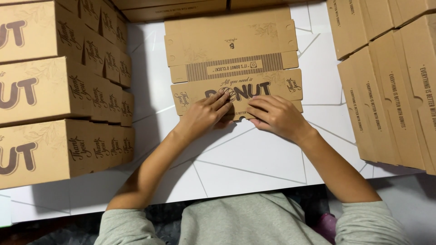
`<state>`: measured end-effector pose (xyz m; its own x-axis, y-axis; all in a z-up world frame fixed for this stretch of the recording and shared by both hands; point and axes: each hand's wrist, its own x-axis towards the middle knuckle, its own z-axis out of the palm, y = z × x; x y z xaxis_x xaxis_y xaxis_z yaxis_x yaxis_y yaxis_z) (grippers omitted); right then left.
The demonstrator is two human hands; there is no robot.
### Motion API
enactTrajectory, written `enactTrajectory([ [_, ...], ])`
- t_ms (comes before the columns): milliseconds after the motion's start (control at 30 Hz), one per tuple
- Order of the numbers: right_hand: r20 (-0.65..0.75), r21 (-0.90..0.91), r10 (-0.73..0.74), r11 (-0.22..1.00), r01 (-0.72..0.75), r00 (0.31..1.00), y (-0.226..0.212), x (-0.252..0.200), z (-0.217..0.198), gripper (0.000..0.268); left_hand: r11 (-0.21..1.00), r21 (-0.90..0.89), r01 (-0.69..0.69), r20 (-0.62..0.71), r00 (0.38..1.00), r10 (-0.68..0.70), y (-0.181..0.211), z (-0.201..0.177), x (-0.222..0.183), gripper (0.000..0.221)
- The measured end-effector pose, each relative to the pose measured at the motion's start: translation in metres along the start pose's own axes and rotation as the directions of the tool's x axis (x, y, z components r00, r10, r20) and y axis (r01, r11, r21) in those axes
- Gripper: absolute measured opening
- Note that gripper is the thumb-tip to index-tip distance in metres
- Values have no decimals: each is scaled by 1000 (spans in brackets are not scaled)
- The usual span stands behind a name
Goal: The person folds cardboard donut boxes by hand on a table, including folding in the side flaps and the lid to assemble the container.
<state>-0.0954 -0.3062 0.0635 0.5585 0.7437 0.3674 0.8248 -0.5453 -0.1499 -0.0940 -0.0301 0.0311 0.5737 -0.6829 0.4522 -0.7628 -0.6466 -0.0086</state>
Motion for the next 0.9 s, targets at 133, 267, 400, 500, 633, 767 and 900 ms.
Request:
enactTrajectory([
  [133,-40,-42,-42,998,41,998,-2,-2,6,22,1000,-3,-4,4,1000,4,-1,-5,1,46],
  [267,-151,-54,-67,997,59,986,-6,2,0,13,1000,-21,-14,94,995,16,-4,-13,2,63],
  [400,-197,-17,-32,999,29,980,-9,7,-10,11,995,-93,31,74,997,-24,-1,-11,3,43],
  [500,-186,39,-9,999,17,983,-7,7,-11,13,980,-196,47,89,996,-30,-5,-33,13,36],
  [633,-121,197,92,978,-67,988,-9,10,-18,12,965,-253,71,75,996,-54,-6,-35,14,38],
  [767,-93,304,174,943,-138,980,-2,8,-15,13,937,-327,119,85,992,-97,-8,-31,12,40],
  [900,-63,336,215,924,-182,975,1,6,-13,15,928,-339,154,142,984,-111,-9,-29,12,43],
])
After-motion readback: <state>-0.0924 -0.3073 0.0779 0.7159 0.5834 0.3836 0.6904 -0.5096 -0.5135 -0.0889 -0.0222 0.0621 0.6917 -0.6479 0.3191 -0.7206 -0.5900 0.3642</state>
